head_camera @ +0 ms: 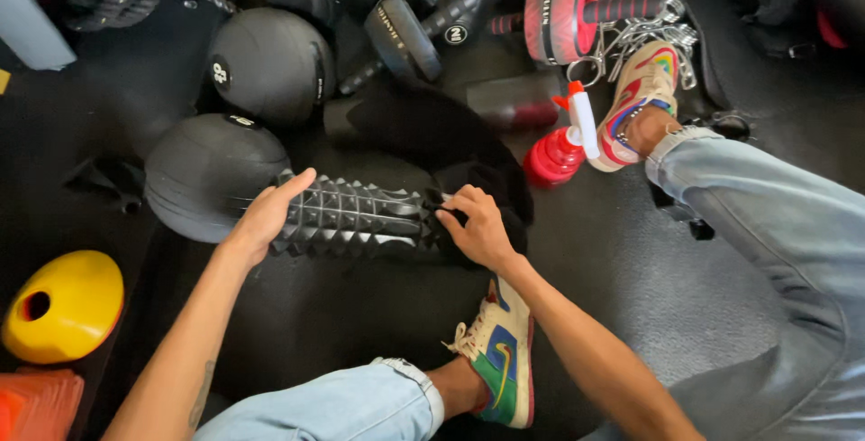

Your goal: The person wipes a black spiked foam roller using a black cloth, moving the cloth across the textured surface while sitting among gym equipment.

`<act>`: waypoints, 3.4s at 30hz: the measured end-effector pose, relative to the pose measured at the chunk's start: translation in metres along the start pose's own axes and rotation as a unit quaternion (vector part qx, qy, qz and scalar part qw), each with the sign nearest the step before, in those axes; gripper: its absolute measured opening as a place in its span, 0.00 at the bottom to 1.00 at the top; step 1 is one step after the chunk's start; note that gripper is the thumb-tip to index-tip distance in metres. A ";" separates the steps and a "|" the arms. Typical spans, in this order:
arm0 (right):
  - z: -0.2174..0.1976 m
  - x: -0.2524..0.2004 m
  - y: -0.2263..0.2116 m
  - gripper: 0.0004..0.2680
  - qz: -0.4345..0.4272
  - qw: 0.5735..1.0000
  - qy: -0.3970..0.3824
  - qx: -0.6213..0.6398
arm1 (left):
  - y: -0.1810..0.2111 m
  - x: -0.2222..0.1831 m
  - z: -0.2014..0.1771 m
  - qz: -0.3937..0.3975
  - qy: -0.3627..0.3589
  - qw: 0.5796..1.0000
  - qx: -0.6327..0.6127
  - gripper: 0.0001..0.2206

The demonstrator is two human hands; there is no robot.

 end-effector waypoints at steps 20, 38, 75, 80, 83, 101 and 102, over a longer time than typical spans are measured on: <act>-0.001 0.001 0.008 0.05 0.181 0.981 -0.074 0.000 | -0.013 0.013 -0.003 0.035 -0.035 0.991 0.124 0.42; -0.048 0.012 0.028 0.10 0.220 0.933 -0.262 -0.109 | -0.017 0.013 -0.015 -0.001 0.024 0.999 0.044 0.37; 0.015 0.010 0.010 0.08 0.172 0.970 0.027 -0.168 | -0.024 0.056 -0.007 0.102 0.073 0.976 0.175 0.17; 0.023 -0.035 -0.021 0.10 0.116 0.983 0.028 -0.140 | -0.074 0.120 -0.024 0.044 0.117 0.982 0.145 0.28; 0.022 -0.004 0.003 0.09 0.162 0.984 0.042 -0.068 | -0.056 0.096 -0.021 0.027 0.120 0.983 0.138 0.33; 0.026 0.019 -0.097 0.08 -0.053 0.996 0.024 -0.068 | -0.040 0.062 -0.007 0.039 0.052 0.993 0.100 0.38; 0.033 0.027 -0.106 0.09 -0.071 0.997 0.030 -0.021 | -0.033 0.050 -0.002 0.062 0.028 0.994 0.081 0.38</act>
Point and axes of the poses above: each hand's wrist, its own x-axis towards the middle knuckle, its own z-axis out of the palm, y = z × x, the point moved 3 cm from there along x, towards the middle knuckle
